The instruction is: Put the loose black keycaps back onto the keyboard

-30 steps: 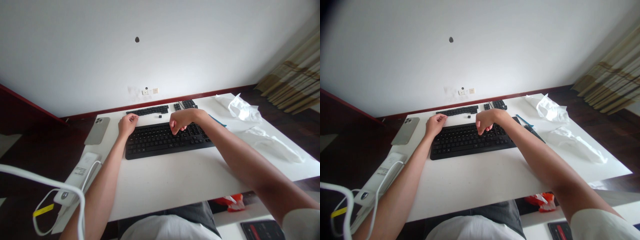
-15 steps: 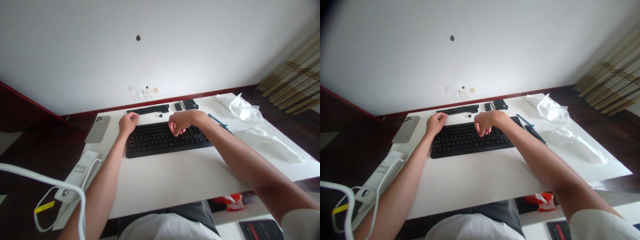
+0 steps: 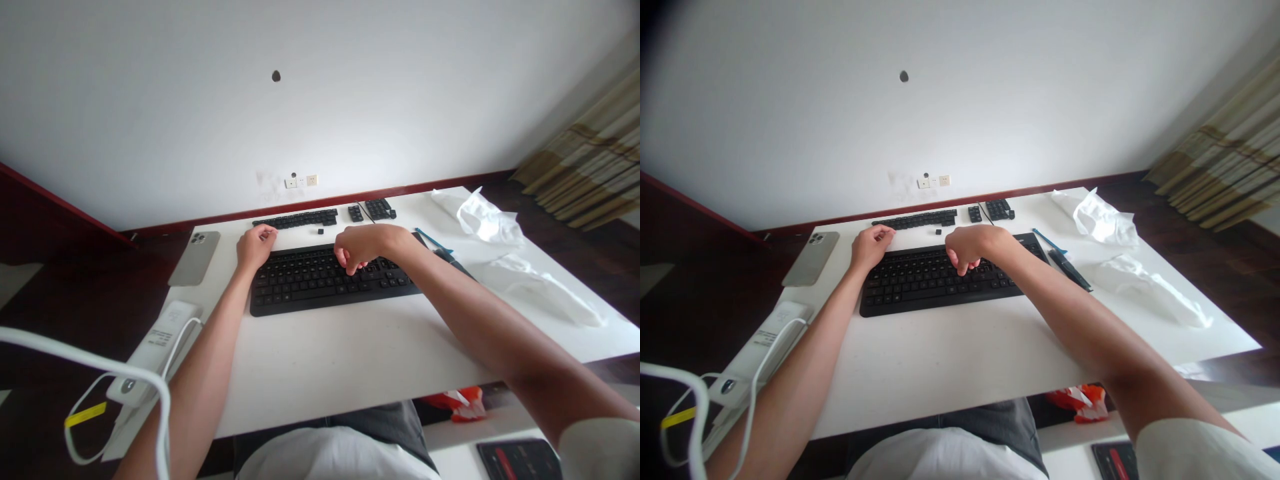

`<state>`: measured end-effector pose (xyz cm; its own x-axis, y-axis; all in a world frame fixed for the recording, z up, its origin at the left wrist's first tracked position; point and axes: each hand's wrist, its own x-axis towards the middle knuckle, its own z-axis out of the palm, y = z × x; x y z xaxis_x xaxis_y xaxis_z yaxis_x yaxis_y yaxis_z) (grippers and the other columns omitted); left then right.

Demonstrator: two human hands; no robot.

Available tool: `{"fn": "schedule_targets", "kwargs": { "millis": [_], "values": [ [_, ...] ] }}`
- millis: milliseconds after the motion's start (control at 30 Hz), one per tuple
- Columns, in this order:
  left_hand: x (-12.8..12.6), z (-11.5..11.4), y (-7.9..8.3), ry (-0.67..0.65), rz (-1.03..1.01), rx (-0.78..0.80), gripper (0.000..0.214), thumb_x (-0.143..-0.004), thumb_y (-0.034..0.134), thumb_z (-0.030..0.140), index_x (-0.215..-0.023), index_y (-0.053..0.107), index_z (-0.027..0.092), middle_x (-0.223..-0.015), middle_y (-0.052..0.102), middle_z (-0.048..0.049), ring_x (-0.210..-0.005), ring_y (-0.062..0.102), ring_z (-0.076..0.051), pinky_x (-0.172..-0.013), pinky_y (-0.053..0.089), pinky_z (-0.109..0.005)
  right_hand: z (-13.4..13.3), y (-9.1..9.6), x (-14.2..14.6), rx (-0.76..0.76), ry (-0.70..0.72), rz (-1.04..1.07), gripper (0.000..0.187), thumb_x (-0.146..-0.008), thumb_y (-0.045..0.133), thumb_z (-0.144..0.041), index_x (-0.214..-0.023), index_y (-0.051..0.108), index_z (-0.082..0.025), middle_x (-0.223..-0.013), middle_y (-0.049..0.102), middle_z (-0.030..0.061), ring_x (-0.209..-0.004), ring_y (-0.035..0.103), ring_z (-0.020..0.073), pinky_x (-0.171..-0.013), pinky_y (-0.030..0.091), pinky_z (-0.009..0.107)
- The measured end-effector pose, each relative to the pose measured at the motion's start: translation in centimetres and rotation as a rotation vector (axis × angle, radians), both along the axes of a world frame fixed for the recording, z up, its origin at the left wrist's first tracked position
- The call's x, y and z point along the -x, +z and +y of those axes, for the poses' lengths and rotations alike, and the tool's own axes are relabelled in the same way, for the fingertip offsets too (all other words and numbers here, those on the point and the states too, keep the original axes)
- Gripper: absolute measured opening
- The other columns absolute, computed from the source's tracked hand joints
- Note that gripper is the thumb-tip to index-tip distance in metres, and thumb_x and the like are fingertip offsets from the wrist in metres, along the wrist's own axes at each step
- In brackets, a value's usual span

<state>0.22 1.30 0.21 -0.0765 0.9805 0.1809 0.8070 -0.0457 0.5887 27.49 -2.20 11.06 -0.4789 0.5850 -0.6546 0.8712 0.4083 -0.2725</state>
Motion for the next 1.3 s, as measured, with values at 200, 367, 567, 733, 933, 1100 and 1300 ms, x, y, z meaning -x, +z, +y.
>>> {"fn": "schedule_targets", "kwargs": {
  "millis": [200, 367, 567, 733, 933, 1100, 1300],
  "values": [
    [0.0, 0.0, -0.1, 0.001, 0.003, 0.002, 0.025, -0.088, 0.059, 0.042, -0.094, 0.078, 0.028, -0.088, 0.076, -0.0002, -0.083, 0.067, -0.020, -0.073, 0.043, -0.028, -0.7, 0.0, 0.4, -0.089, -0.053, -0.049, 0.016, -0.080, 0.081, -0.024, -0.091, 0.079, -0.013, -0.078, 0.076, 0.0080, -0.068, 0.070, 0.0218, -0.061, 0.049, 0.030],
    [0.1, 0.1, -0.1, 0.002, 0.005, 0.000, 0.024, -0.087, 0.060, 0.042, -0.094, 0.078, 0.028, -0.088, 0.076, -0.0004, -0.083, 0.067, -0.020, -0.074, 0.043, -0.028, -1.1, 0.0, 0.5, -0.091, -0.007, -0.075, 0.016, -0.080, 0.080, -0.026, -0.090, 0.079, -0.013, -0.077, 0.075, 0.0079, -0.065, 0.069, 0.0216, -0.060, 0.049, 0.031],
    [0.0, 0.0, 0.0, 0.003, 0.000, 0.002, 0.023, -0.087, 0.060, 0.039, -0.094, 0.079, 0.029, -0.087, 0.076, 0.0002, -0.082, 0.067, -0.020, -0.074, 0.044, -0.028, -1.1, 0.3, 0.4, -0.101, -0.030, -0.042, 0.008, -0.082, 0.076, -0.020, -0.086, 0.078, -0.013, -0.077, 0.075, 0.0085, -0.067, 0.070, 0.0218, -0.060, 0.049, 0.031],
    [0.0, -0.1, 0.0, 0.004, 0.000, 0.007, 0.023, -0.087, 0.060, 0.039, -0.094, 0.079, 0.029, -0.086, 0.076, 0.0006, -0.082, 0.067, -0.020, -0.074, 0.044, -0.028, -0.6, 0.1, 0.2, -0.036, -0.048, -0.010, 0.010, -0.080, 0.079, -0.022, -0.085, 0.076, -0.014, -0.076, 0.075, 0.0067, -0.068, 0.070, 0.0207, -0.060, 0.049, 0.029],
    [0.1, -0.1, 0.0, -0.005, 0.000, 0.002, 0.023, -0.087, 0.059, 0.039, -0.095, 0.079, 0.029, -0.087, 0.077, 0.0008, -0.082, 0.067, -0.019, -0.074, 0.044, -0.028, -0.7, -0.1, 0.4, -0.045, -0.056, -0.030, 0.017, -0.078, 0.083, -0.024, -0.090, 0.076, -0.013, -0.075, 0.075, 0.0065, -0.068, 0.071, 0.0216, -0.061, 0.051, 0.029],
    [0.1, 0.0, -0.2, -0.011, 0.004, 0.000, 0.024, -0.088, 0.058, 0.039, -0.096, 0.079, 0.029, -0.089, 0.077, -0.0001, -0.080, 0.067, -0.020, -0.075, 0.045, -0.029, -0.3, -0.3, -0.1, 0.017, -0.043, 0.004, 0.018, -0.077, 0.083, -0.028, -0.087, 0.077, -0.014, -0.075, 0.076, 0.0063, -0.072, 0.073, 0.0242, -0.067, 0.053, 0.032],
    [0.2, 0.1, -0.4, -0.010, 0.000, -0.003, 0.025, -0.088, 0.059, 0.040, -0.097, 0.078, 0.029, -0.091, 0.077, 0.0000, -0.081, 0.067, -0.019, -0.074, 0.045, -0.028, 1.0, -0.6, -1.2, 0.158, -0.116, 0.100, 0.021, -0.078, 0.082, -0.029, -0.092, 0.076, -0.015, -0.087, 0.079, 0.0059, -0.082, 0.075, 0.0231, -0.071, 0.056, 0.030]
  ]
}}
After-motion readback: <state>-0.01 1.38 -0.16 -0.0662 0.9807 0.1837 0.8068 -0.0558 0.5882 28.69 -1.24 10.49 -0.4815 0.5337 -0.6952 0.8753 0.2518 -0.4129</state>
